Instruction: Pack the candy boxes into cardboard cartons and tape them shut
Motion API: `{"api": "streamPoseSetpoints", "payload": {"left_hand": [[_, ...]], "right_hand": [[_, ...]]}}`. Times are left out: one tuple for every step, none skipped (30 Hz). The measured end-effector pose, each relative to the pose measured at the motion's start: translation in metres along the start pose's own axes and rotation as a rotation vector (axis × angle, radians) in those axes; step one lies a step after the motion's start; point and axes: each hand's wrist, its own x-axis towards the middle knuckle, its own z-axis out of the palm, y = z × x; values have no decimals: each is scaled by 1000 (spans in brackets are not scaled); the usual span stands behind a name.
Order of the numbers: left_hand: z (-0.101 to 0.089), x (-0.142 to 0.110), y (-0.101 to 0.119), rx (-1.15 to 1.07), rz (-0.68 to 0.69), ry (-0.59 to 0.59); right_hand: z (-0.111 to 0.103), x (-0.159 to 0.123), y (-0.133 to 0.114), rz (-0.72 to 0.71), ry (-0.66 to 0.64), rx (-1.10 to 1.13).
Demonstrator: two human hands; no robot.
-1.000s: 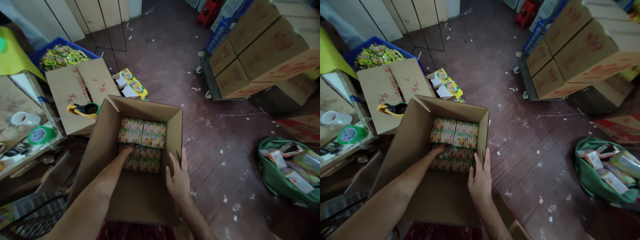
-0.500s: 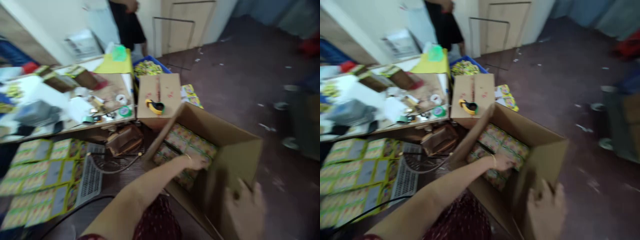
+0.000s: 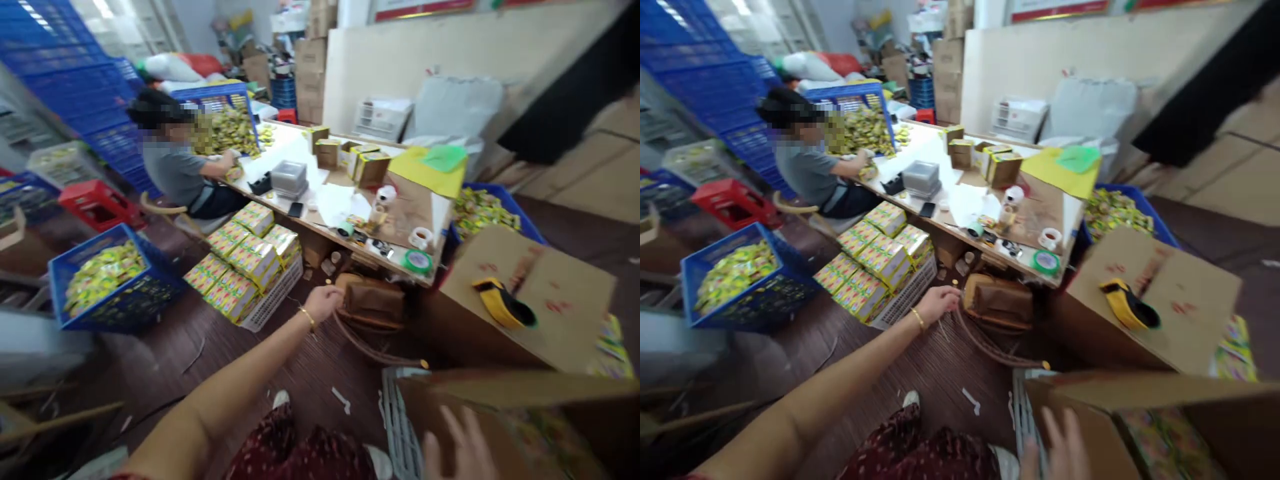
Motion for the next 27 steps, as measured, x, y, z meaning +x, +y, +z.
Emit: {"api": "streamPoseSetpoints", "payload": {"left_hand": [[-44,-4,-24,-17,-66,81],[-85,-11,-48,-36,-134,153],[-123,-20,-72,-57,-195,214],[-158,-29,-95,-78,-253,267],[-188,-39,-117,-99,-301,315],[-214,-48,-137,-121,-347,355],[-237,-55,-155,-143,-390,387],[-255,-61,-172,-165,-430,412],[-268,-65,-187,-186,-469,429],[-279,-67,-201,-205,-504,441],[-286,-67,-213,-223,-537,447],[-291,-65,-225,-237,-567,449],[-296,-62,-235,-248,-592,449],[-300,-57,-243,-254,-612,450],[-306,-50,-250,-256,-627,452],[-313,-42,-255,-251,-636,459],[-322,-32,-258,-240,-639,468],[-333,-21,-259,-221,-637,480],[-346,-8,-258,-196,-630,494],[-360,6,-257,-164,-621,508],[-375,22,-254,-127,-611,520],[-391,39,-250,-85,-598,528],[-406,57,-246,-39,-585,534],[-421,76,-243,10,-570,539],[-435,96,-240,61,-554,543],[-448,117,-238,108,-536,550],[-461,138,-237,146,-517,560]], "right_hand": [[26,-2,-32,-83,-86,57],[51,-5,-64,-136,-165,122],[74,-8,-96,-173,-244,185],[93,-12,-126,-192,-316,239],[110,-14,-154,-211,-388,285],[123,-15,-178,-229,-459,322],[134,-15,-199,-245,-527,350],[144,-13,-217,-259,-594,370],[153,-11,-231,-267,-657,386],[163,-7,-242,-266,-715,402],[173,-2,-250,-259,-762,421],[184,3,-256,-245,-799,446],[197,8,-260,-222,-828,478],[211,14,-263,-182,-859,515],[227,22,-265,-122,-895,556],[244,30,-267,-41,-937,598],[262,40,-270,54,-976,638],[281,52,-274,153,-1010,673],[299,66,-278,254,-1038,701],[317,82,-284,364,-1067,723],[335,98,-291,473,-1096,737],[351,116,-299,574,-1130,747],[367,133,-307,668,-1165,755],[383,150,-314,745,-1198,761],[398,165,-321,800,-1222,765],[413,178,-328,832,-1239,767],[427,188,-334,852,-1251,768]]}}
